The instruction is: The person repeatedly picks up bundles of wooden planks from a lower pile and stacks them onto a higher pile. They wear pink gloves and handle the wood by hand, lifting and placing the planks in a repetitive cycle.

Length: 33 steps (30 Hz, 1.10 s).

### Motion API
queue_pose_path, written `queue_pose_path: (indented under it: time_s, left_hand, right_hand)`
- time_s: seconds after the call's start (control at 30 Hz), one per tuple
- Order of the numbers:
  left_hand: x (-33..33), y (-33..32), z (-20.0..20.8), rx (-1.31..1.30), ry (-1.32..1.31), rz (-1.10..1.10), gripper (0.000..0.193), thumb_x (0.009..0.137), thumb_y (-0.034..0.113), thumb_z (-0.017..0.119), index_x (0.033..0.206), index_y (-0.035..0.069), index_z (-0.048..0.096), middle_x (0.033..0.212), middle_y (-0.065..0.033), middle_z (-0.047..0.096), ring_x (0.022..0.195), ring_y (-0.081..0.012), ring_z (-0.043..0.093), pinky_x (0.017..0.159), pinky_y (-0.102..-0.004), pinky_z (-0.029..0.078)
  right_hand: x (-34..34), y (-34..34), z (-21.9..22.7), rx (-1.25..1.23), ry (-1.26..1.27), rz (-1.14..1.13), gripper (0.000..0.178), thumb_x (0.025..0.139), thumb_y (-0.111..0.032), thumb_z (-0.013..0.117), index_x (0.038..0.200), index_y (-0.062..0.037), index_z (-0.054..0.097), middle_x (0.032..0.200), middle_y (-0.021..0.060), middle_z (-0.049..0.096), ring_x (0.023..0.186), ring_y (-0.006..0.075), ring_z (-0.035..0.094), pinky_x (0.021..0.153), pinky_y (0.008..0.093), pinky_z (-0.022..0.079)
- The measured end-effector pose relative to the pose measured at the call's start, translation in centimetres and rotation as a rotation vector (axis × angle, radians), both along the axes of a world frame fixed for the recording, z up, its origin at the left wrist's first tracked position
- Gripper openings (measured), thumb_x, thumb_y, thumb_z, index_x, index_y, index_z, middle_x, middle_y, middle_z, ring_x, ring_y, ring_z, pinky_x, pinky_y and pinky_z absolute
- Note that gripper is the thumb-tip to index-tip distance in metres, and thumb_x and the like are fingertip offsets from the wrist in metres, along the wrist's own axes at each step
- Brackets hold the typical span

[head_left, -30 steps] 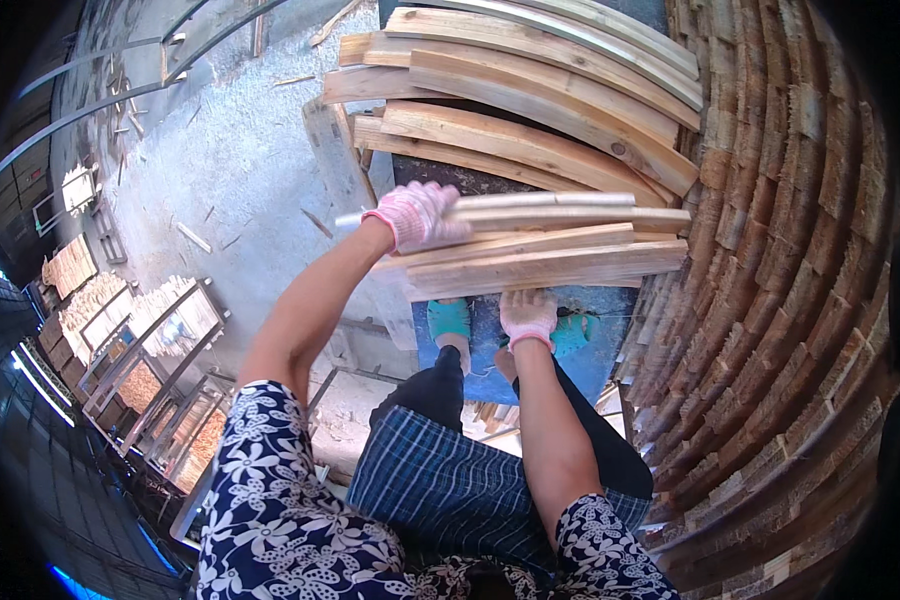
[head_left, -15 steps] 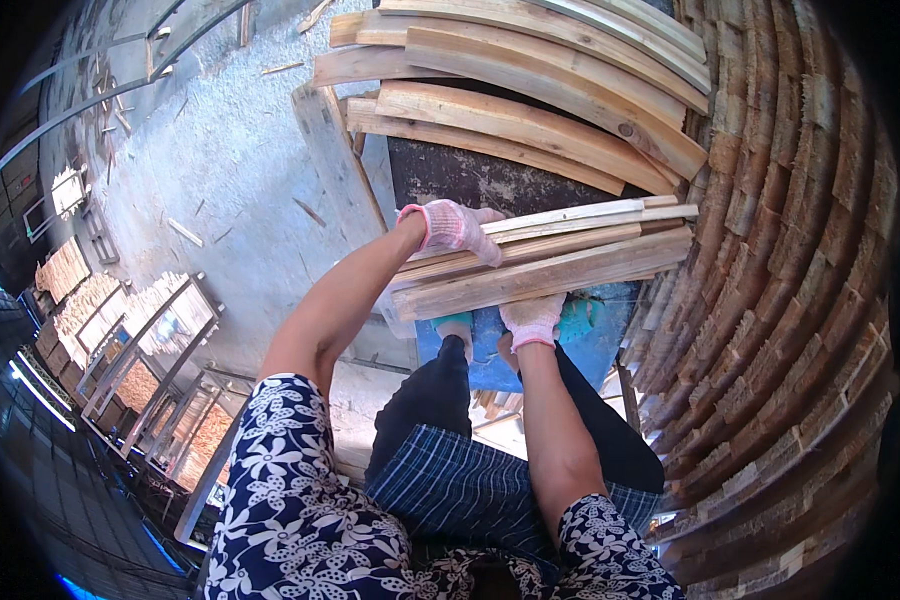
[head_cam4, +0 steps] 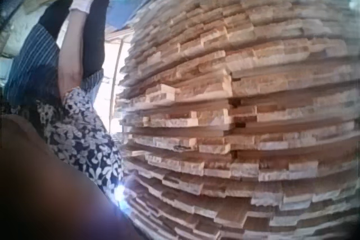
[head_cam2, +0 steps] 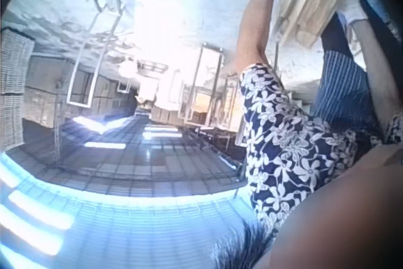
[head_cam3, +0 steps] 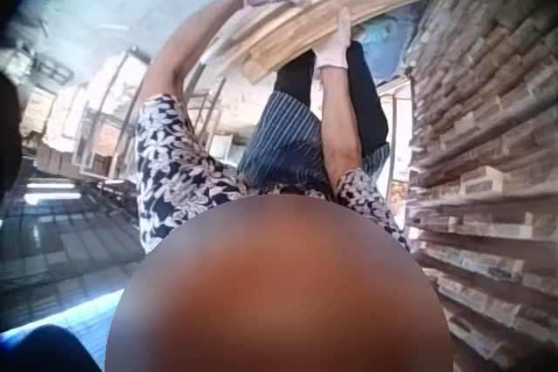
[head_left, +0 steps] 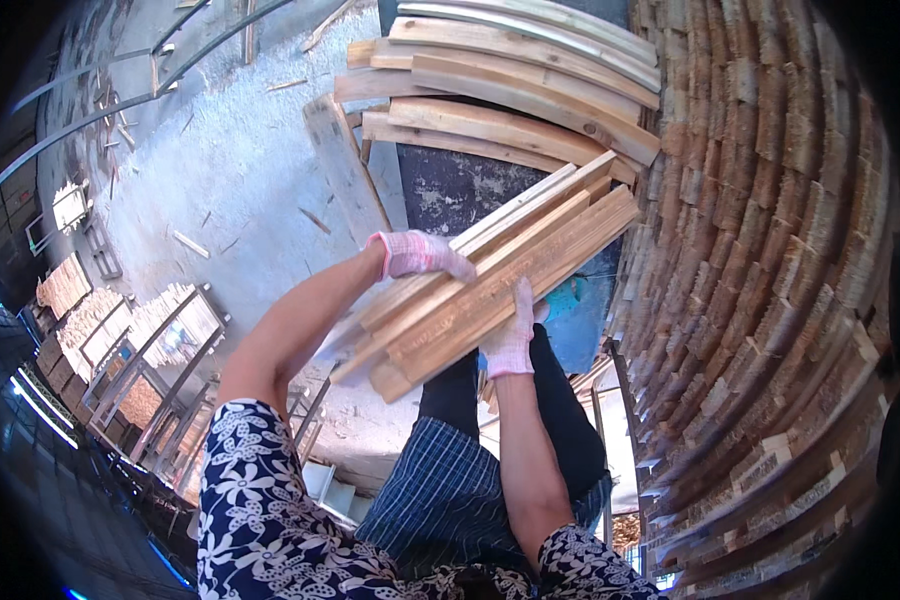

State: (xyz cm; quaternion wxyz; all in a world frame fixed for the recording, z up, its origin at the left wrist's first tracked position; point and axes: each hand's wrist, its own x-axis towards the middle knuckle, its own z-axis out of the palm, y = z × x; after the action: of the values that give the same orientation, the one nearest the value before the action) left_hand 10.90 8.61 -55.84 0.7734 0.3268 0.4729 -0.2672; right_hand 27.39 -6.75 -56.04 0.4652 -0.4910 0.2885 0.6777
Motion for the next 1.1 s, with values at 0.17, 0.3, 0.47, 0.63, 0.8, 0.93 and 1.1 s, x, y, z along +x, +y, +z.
queue_pose_path:
  time_s: [0.17,0.3,0.47,0.63,0.8,0.93,1.1]
  left_hand:
    - [-1.3,-2.1,7.5,0.098,-0.157,-0.024,0.065,0.084,0.047,0.074,0.133,0.005,0.066,0.119,-0.0112,0.072,0.105,-0.0177,0.064,0.097,-0.0322,0.050]
    - [-3.9,-3.1,17.7,0.175,-0.063,-0.052,0.079,0.084,0.053,0.068,0.144,0.003,0.054,0.125,-0.0169,0.069,0.110,-0.0224,0.065,0.100,-0.0320,0.050]
    - [-4.6,-0.9,34.9,0.195,-0.056,0.488,0.080,0.083,0.033,0.075,0.149,-0.001,0.046,0.137,-0.0159,0.062,0.122,-0.0227,0.058,0.107,-0.0338,0.045]
    - [-4.1,-0.6,46.8,0.409,-0.145,0.731,0.079,0.080,0.024,0.080,0.148,-0.002,0.047,0.139,-0.0150,0.061,0.126,-0.0233,0.057,0.110,-0.0370,0.044]
    - [-1.4,1.3,58.8,0.492,-0.410,0.797,0.080,0.077,0.015,0.083,0.147,-0.002,0.048,0.140,-0.0142,0.060,0.128,-0.0232,0.057,0.110,-0.0384,0.044]
    - [3.2,4.7,69.5,0.761,-0.675,0.565,0.086,0.076,0.016,0.085,0.150,-0.002,0.045,0.140,-0.0125,0.061,0.128,-0.0228,0.057,0.109,-0.0371,0.046]
    - [13.3,8.7,82.0,0.778,-1.064,0.093,0.065,0.082,0.036,0.082,0.130,-0.003,0.062,0.124,-0.0112,0.069,0.112,-0.0163,0.067,0.095,-0.0317,0.054]
  right_hand:
    - [1.5,-0.2,8.1,0.019,0.046,0.130,0.098,0.082,-0.063,0.071,0.156,-0.0105,0.033,0.144,0.0156,0.050,0.131,0.0334,0.052,0.108,0.0494,0.047]
    - [1.0,0.9,17.5,0.070,0.185,0.146,0.079,0.091,-0.049,0.066,0.153,-0.0079,0.037,0.143,0.0165,0.052,0.131,0.0334,0.053,0.110,0.0491,0.046]
    - [1.4,7.3,31.8,0.420,0.071,0.292,0.074,0.086,-0.029,0.076,0.147,-0.0028,0.044,0.128,0.0105,0.062,0.116,0.0231,0.062,0.101,0.0392,0.053]
    - [3.9,13.1,43.1,0.761,-0.081,0.509,0.078,0.088,-0.021,0.075,0.152,-0.0033,0.036,0.136,0.0092,0.058,0.121,0.0195,0.058,0.104,0.0351,0.049]
    - [6.9,13.6,57.9,1.015,-0.391,0.435,0.091,0.085,-0.017,0.079,0.157,-0.0052,0.026,0.140,0.0111,0.054,0.129,0.0223,0.053,0.109,0.0382,0.046]
    - [9.1,10.7,69.2,1.086,-0.638,0.185,0.096,0.083,-0.017,0.081,0.158,-0.0053,0.022,0.138,0.0125,0.055,0.126,0.0252,0.055,0.108,0.0400,0.047]
    - [13.9,6.8,81.0,1.084,-0.935,-0.207,0.085,0.085,-0.026,0.077,0.153,-0.0038,0.031,0.128,0.0141,0.059,0.115,0.0257,0.061,0.097,0.0417,0.054]
